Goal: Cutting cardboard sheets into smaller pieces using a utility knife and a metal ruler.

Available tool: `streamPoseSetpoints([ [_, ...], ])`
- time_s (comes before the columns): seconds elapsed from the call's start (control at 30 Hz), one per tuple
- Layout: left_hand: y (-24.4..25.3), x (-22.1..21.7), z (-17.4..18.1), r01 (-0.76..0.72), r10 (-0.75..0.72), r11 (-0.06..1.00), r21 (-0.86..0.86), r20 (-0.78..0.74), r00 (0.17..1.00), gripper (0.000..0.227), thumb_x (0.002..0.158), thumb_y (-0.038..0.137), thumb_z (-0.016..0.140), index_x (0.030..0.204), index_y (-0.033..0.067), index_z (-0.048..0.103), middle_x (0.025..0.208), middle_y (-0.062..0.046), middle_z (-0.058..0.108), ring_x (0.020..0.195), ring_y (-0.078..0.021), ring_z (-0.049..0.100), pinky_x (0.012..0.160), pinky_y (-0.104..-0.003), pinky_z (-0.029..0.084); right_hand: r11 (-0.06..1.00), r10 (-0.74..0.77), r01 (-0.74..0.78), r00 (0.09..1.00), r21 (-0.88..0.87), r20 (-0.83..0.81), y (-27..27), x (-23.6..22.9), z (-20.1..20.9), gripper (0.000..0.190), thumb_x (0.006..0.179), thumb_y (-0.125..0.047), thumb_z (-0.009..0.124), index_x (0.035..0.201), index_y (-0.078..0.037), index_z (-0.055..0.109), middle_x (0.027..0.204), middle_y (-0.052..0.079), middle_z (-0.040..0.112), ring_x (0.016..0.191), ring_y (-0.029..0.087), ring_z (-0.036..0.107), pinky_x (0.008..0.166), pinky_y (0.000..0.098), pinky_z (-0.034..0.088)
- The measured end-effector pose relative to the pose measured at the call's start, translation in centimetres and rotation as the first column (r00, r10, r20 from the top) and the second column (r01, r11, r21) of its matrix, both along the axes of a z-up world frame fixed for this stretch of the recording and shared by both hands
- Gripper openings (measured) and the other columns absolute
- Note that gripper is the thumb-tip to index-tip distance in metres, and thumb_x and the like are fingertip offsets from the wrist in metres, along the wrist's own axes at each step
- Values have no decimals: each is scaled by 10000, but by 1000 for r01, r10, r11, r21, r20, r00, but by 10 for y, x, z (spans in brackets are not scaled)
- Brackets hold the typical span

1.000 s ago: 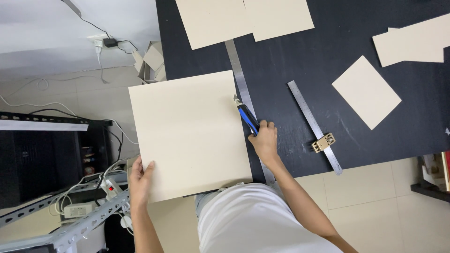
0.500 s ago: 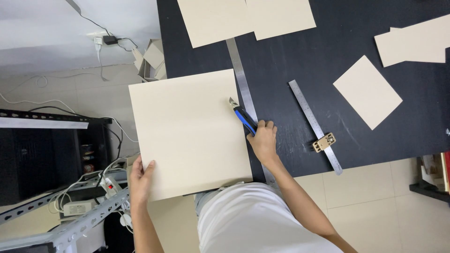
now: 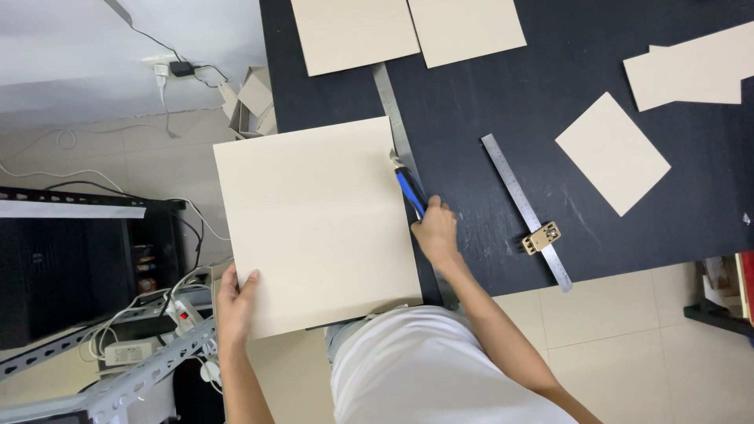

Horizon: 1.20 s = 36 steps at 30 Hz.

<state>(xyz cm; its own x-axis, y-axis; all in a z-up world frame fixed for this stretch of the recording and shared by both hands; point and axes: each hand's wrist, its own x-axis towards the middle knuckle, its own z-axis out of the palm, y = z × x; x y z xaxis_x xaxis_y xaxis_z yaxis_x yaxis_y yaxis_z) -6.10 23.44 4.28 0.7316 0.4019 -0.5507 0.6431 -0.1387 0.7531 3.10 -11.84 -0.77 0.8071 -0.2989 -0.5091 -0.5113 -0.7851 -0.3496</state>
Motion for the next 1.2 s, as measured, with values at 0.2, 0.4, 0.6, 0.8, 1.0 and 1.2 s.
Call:
streamPoseSetpoints([
  [0.2,11,-4,-8,-33,34,997,-68,4,999,543,946,210,626,1447,47,490,1394,-133,594,1228,-271,583,974,-397,494,995,104,-103,988,-14,110,-32,-14,-15,319,825,-66,597,1137,-64,532,999,255,673,948,541,638,822,597,517],
  [0.4,6,-2,-3,-70,69,988,-141,-8,998,549,927,221,585,1440,62,469,1404,-99,581,1236,-218,575,1017,-345,469,991,-48,10,960,136,277,-144,-54,117,291,822,-38,664,1105,-101,641,947,92,695,861,251,643,780,368,474],
  [0.6,-5,3,15,-73,65,991,-110,-71,995,582,919,247,581,1462,84,448,1407,-81,578,1243,-204,569,1031,-345,460,907,-421,374,817,193,395,-315,-108,59,171,898,7,682,960,-125,591,923,20,604,816,155,516,789,309,415],
  [0.8,-5,2,0,-80,77,986,-146,-27,997,563,919,207,589,1449,78,451,1423,-84,572,1250,-201,565,1040,-343,458,911,-300,401,803,-94,515,-386,-124,-22,102,884,-8,613,928,-101,615,853,84,628,774,303,570,751,424,445],
  [1.0,-27,10,-16,-6,11,994,-106,41,999,591,917,119,624,1466,14,432,1438,-212,531,1300,-356,509,1057,-464,436,896,-77,306,819,-320,569,-332,-114,-54,267,831,-82,836,965,39,640,1127,211,543,1019,463,503,825,579,456],
  [1.2,-60,25,-18,69,-67,996,-62,39,997,639,947,151,634,1523,26,388,1483,-298,455,1369,-488,429,1096,-564,397,891,-454,422,832,166,319,-283,-115,-46,393,778,-215,922,911,37,651,758,198,616,703,369,643,704,449,493],
])
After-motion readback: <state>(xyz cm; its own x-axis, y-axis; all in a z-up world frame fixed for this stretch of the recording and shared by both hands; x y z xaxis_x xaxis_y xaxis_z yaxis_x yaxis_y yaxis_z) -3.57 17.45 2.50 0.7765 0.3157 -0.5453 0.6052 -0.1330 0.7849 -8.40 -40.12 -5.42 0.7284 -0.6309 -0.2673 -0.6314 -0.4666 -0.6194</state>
